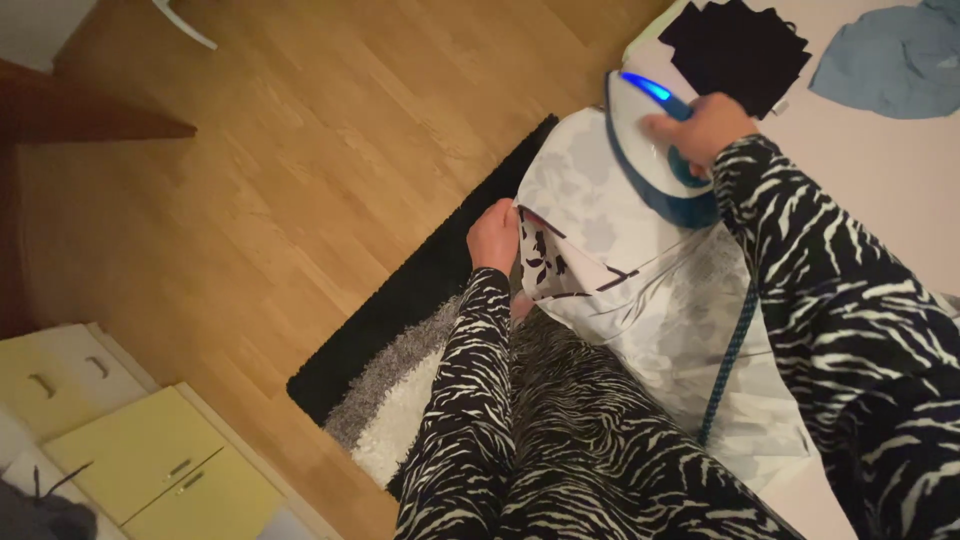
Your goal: Ironing a floral patterned fabric on an ironing board
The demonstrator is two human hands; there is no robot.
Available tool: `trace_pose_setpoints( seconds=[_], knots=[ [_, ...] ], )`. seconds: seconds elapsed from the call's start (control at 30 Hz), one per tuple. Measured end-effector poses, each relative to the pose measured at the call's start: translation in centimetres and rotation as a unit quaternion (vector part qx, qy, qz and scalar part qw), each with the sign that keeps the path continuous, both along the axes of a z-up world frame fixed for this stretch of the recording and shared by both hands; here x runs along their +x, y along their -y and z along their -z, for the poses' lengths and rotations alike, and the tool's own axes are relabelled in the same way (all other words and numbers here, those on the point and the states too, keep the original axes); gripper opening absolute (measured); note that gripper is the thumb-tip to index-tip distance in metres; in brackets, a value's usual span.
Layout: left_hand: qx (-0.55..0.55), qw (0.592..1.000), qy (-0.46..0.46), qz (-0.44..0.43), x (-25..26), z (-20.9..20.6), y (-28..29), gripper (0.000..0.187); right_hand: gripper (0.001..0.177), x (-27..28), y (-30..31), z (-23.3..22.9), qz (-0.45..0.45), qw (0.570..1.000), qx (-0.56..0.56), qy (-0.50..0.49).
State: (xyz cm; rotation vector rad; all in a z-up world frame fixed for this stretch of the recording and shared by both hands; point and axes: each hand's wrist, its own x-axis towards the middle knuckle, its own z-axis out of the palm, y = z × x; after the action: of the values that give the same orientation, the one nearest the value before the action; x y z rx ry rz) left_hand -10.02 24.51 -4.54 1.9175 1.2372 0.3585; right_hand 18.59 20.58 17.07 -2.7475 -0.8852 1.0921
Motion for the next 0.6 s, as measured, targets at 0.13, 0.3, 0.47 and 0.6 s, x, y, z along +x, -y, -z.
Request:
trace_pose_setpoints(
  seconds=[0.13,0.3,0.47,0.6],
  knots=[
    [-0.036,0.999,-0.008,0.028,-0.1,2.1,-0.2,0.027,0.058,-3.3,0.5,-0.9,0.022,0.996,-0.063,-0.063],
    [-0.081,0.995,0.037,0.047,-0.6,-0.4,-0.5,0.025,0.068,-5.2,0.1,-0.6,-0.162,0.981,-0.103,-0.021],
    [-0.193,0.980,0.011,0.043,-0.8,-0.8,-1.7,0.038,0.070,-1.0,-3.6,1.2,-0.102,0.993,-0.048,0.039],
    [-0.172,0.984,0.009,0.039,-1.7,-2.9,-1.6,0.036,0.068,0.6,-4.5,0.8,-0.020,1.000,-0.010,-0.001]
  ],
)
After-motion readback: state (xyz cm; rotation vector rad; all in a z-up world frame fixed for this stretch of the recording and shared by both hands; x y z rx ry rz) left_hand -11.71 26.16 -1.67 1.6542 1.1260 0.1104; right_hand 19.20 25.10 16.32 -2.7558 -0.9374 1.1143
